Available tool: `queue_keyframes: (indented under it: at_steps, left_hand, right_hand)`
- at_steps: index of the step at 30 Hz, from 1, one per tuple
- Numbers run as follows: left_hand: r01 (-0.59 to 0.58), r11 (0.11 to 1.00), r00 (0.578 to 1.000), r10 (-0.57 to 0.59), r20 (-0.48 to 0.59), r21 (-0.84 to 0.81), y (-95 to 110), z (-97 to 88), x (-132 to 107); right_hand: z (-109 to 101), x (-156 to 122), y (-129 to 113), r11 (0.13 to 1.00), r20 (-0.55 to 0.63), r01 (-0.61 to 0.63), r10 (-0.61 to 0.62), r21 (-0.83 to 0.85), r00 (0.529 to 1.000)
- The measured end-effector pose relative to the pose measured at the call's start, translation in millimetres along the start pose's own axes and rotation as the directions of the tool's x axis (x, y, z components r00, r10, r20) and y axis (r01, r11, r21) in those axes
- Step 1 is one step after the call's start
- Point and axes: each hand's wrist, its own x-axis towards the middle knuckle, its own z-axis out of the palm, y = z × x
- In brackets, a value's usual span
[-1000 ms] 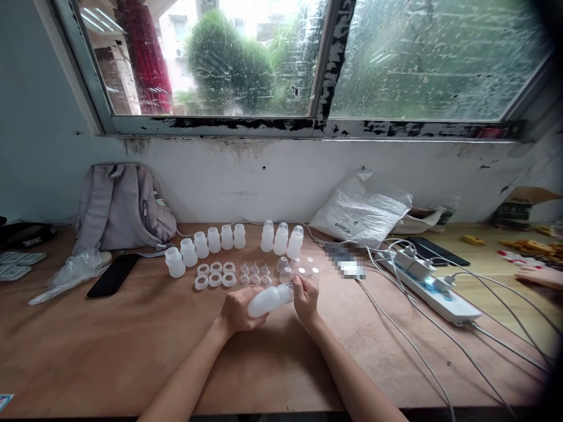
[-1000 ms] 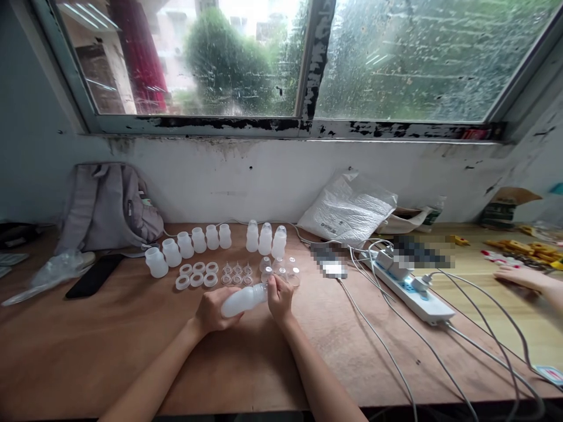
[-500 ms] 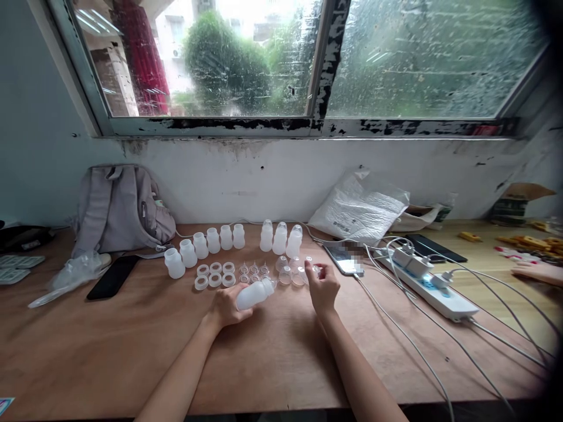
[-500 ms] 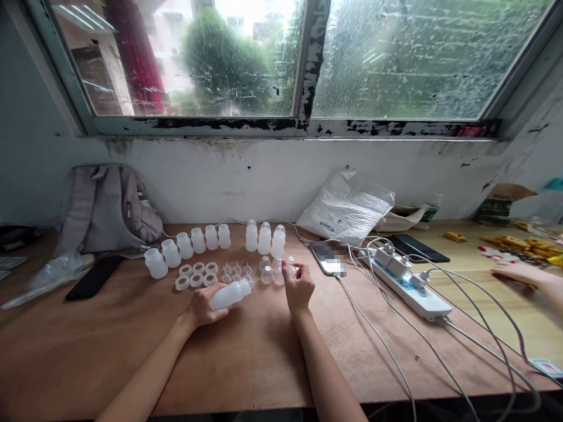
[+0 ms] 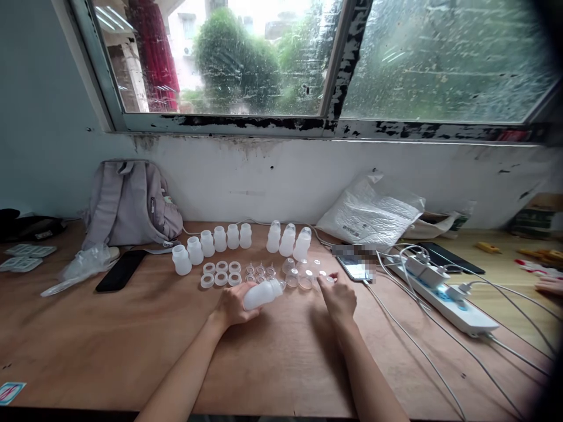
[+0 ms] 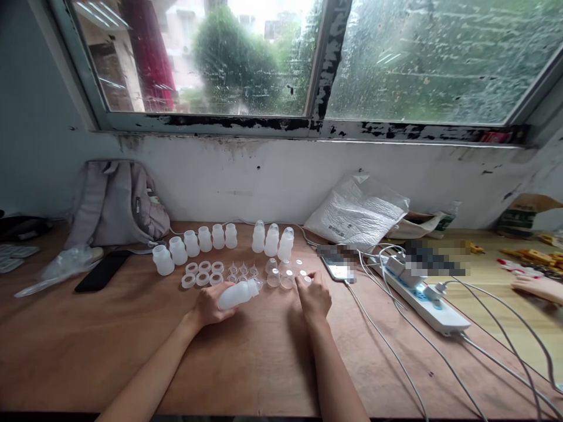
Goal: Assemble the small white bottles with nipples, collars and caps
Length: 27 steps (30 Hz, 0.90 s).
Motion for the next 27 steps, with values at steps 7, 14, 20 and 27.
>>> queue_keyframes:
  at_steps: [7,14,20,27]
  left_hand:
    - [0.021,1.0,1.0,-0.021,0.005,0.002,1.0,0.6,-2.5]
    - [0.015,1.0,1.0,-0.015,-0.019,-0.024,-1.8,2.3,-2.1]
    - [-0.017,0.998,1.0,0.016,-0.014,-0.054,4.1,7.6,0.2]
    - [0.029,0.999,0.999,-0.03,-0.023,-0.043,11.1,8.0,-2.0]
  right_hand:
    - [4.0,-2.3,5.6,0.998,0.138,0.029,-0.02,-0.063,0.99]
    - [-3.6,2.1,5.2,0.999,0.132,-0.027,0.031,-0.027,0.991]
    - [-5.3,-19.2,-21.7,0.825,0.018,0.109,-0.143,0.555,0.99]
    - [19.4,-57.1,-43.2,0.501,0.567,-0.353,-0.379,0.79,0.731]
